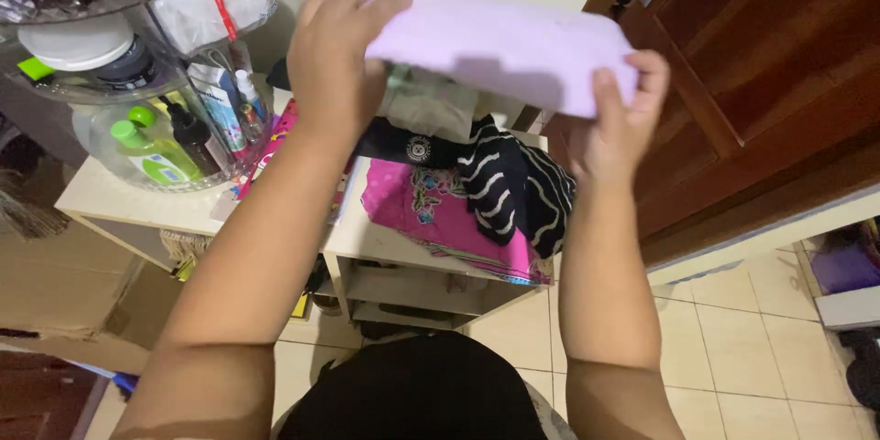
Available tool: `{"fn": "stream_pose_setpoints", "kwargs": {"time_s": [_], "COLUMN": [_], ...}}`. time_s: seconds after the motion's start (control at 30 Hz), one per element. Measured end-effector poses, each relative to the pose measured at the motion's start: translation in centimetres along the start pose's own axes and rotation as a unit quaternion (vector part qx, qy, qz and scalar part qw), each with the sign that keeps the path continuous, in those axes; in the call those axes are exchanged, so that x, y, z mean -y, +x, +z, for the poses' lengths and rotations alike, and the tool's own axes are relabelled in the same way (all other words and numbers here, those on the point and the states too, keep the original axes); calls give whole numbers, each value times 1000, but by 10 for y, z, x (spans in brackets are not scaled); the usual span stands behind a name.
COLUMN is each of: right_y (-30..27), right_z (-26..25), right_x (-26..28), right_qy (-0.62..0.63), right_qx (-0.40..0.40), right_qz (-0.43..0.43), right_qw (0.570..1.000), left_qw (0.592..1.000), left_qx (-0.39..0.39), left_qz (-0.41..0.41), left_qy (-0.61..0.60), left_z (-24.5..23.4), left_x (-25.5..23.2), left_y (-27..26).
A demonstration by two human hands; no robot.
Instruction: Picking up and organizing various clothes and items in a bedroom.
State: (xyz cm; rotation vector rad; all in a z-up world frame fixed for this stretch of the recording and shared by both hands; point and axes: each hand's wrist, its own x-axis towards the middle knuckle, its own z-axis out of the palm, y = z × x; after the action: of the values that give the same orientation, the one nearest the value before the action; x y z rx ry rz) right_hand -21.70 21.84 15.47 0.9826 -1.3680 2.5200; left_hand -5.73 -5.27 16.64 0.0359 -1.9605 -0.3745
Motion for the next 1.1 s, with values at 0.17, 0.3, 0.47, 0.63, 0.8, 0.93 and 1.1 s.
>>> {"fn": "stream_pose_setpoints", "kwargs": {"time_s": [0.17, 0.3, 0.47, 0.63, 0.8, 0.93, 1.1], "right_y": [-43, -105, -138, -121, -70, -74, -79], "right_z": [-57, -24, -40, -157, -100, -121, -72], "right_x": [-105, -88, -78, -70, 90, 134, 173], "right_qy": [-408, -560, -627, -367, -22, 87, 84], "right_qx": [51, 83, 45, -111, -287, -118, -78], "right_qz": [-4, 30, -1, 214, 174, 92, 172], "right_qw": [911, 824, 778, 899, 942, 985, 978], "left_qw": [951, 889, 895, 888, 886, 857, 854], "left_qx": [260, 413, 393, 403, 407, 440, 459], "left_qz": [-95, -166, -161, -186, -185, -253, -87], "left_qy": [140, 107, 135, 122, 118, 87, -228], "left_z": [41, 58, 66, 67, 70, 52, 45], "left_x": [18, 9, 10, 11, 0, -47, -144], "left_y": [-42, -92, -117, -107, -104, -59, -6]}}
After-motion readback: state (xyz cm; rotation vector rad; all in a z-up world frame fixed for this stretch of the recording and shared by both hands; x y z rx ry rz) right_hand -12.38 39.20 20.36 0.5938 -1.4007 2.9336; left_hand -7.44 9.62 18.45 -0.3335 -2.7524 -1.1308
